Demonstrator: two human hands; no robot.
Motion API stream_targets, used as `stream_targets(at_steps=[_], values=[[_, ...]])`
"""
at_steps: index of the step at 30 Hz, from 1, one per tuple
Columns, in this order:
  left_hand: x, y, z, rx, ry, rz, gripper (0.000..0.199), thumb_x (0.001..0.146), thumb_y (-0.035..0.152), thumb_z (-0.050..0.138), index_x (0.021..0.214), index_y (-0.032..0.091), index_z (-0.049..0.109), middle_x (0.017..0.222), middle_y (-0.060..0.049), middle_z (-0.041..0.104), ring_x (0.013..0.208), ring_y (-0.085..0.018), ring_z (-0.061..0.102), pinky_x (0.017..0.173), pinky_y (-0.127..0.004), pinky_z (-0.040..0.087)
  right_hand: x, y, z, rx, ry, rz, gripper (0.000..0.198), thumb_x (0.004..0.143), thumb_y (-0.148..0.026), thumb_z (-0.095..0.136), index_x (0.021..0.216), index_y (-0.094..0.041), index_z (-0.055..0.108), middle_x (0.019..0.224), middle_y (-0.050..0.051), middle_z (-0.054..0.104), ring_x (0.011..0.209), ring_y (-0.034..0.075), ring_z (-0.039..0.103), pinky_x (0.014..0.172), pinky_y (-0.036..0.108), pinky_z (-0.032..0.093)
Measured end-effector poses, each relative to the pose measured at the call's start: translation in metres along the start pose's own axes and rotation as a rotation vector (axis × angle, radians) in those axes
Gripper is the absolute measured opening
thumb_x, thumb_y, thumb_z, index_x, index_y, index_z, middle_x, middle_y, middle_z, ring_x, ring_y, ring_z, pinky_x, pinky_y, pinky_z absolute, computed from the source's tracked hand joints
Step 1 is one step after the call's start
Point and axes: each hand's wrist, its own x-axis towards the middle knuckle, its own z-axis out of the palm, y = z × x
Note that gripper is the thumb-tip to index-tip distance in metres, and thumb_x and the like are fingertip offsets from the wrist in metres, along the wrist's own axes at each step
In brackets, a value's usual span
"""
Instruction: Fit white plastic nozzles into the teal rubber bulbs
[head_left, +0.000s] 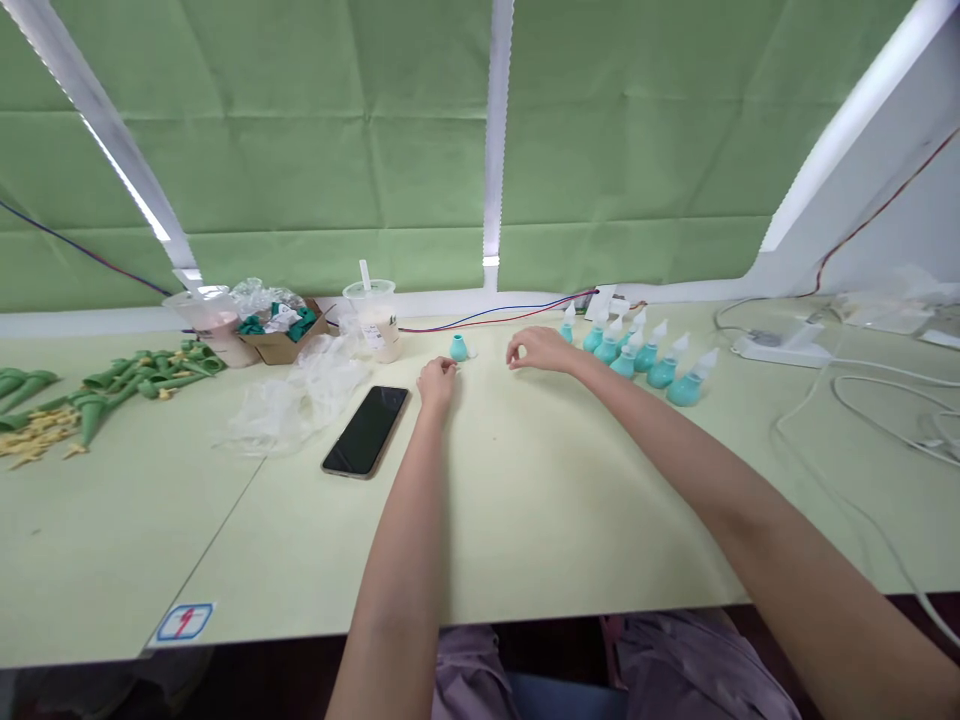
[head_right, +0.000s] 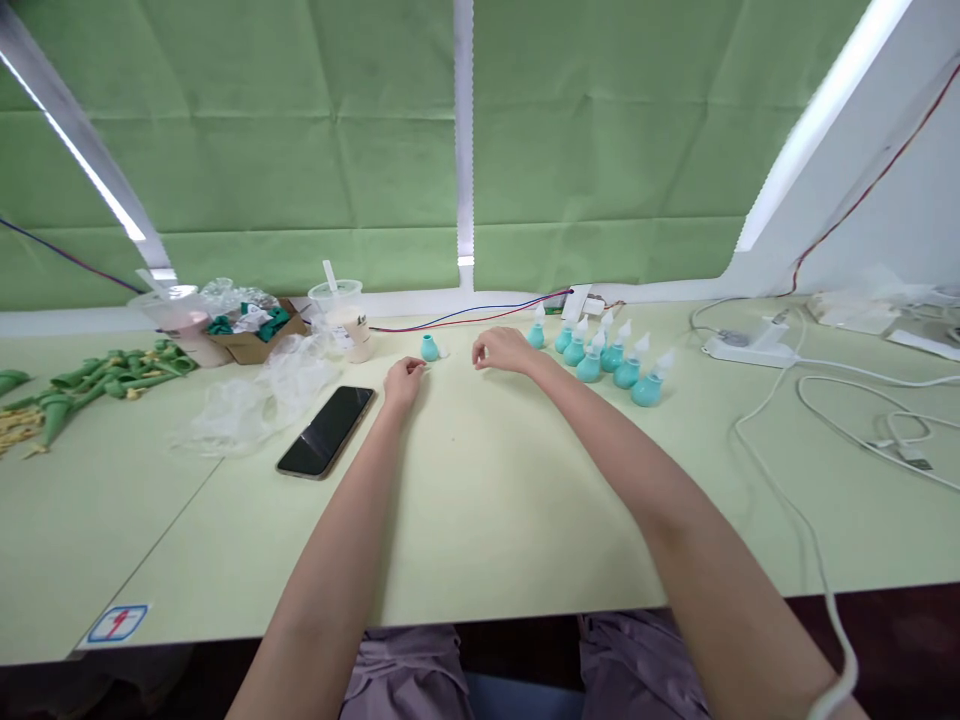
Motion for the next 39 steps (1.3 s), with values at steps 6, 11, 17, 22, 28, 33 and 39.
stream_targets(at_steps=[6,11,17,22,28,33,39], values=[[-0.001,0.002,-0.002,-0.019,-0.007,-0.019,0.021,0.083,0.024,0.049,0.093,0.022,0.067,0.100,-0.004,0.071,0.098,-0.020,0.062,0.085,-0.032,0.041,0.061,-0.013,0.020,-0.220,0.046,0.048,0.010,0.077,-0.020,0.067,0.083,-0.020,0.074,0.097,0.009,0.069,0.102,0.025,0.053,0.071,0.028,0.037],[-0.001,0.003,-0.001,-0.006,-0.005,-0.025,0.021,0.083,0.025,0.048,0.093,0.023,0.067,0.100,-0.004,0.071,0.100,-0.021,0.061,0.087,-0.034,0.040,0.069,-0.019,0.031,-0.250,0.020,0.183,0.011,0.075,-0.013,0.067,0.081,-0.017,0.075,0.098,0.012,0.069,0.105,0.027,0.053,0.087,0.036,0.036],[0.000,0.003,0.001,-0.006,-0.007,-0.016,0.021,0.083,0.023,0.048,0.092,0.023,0.067,0.101,-0.003,0.071,0.101,-0.021,0.061,0.088,-0.034,0.039,0.067,-0.017,0.033,-0.224,0.015,0.226,0.013,0.075,-0.016,0.068,0.087,-0.019,0.074,0.099,0.011,0.070,0.105,0.027,0.053,0.092,0.040,0.033],[0.000,0.002,0.001,-0.004,-0.010,-0.015,0.022,0.086,0.026,0.047,0.093,0.023,0.067,0.102,-0.003,0.070,0.100,-0.021,0.061,0.086,-0.032,0.039,0.061,0.003,0.004,-0.154,0.313,0.277,0.023,0.087,-0.023,0.051,0.094,-0.020,0.072,0.103,0.011,0.066,0.103,0.027,0.051,0.090,0.043,0.033],[-0.001,0.004,-0.002,0.018,-0.009,-0.022,0.023,0.086,0.028,0.046,0.093,0.023,0.067,0.102,-0.005,0.070,0.101,-0.022,0.061,0.086,-0.033,0.039,0.034,0.067,-0.043,-0.252,0.506,0.513,0.040,0.085,-0.027,0.051,0.123,-0.015,0.058,0.126,0.017,0.054,0.117,0.033,0.042,0.094,0.051,0.031],[-0.002,0.006,-0.004,0.029,-0.016,-0.021,0.022,0.086,0.027,0.047,0.094,0.022,0.067,0.104,-0.006,0.070,0.102,-0.021,0.061,0.086,-0.032,0.039,0.017,0.090,-0.039,-0.180,0.071,0.678,0.038,0.080,-0.034,0.060,0.117,-0.026,0.063,0.116,0.011,0.063,0.114,0.034,0.048,0.095,0.056,0.027],[0.000,0.003,-0.004,-0.013,-0.008,-0.010,0.021,0.086,0.024,0.046,0.094,0.021,0.066,0.101,-0.005,0.069,0.097,-0.020,0.061,0.086,-0.030,0.041,0.004,0.073,-0.027,-0.269,0.165,0.451,0.030,0.080,-0.010,0.053,0.106,-0.016,0.068,0.104,0.013,0.069,0.101,0.026,0.060,0.088,0.036,0.038]])
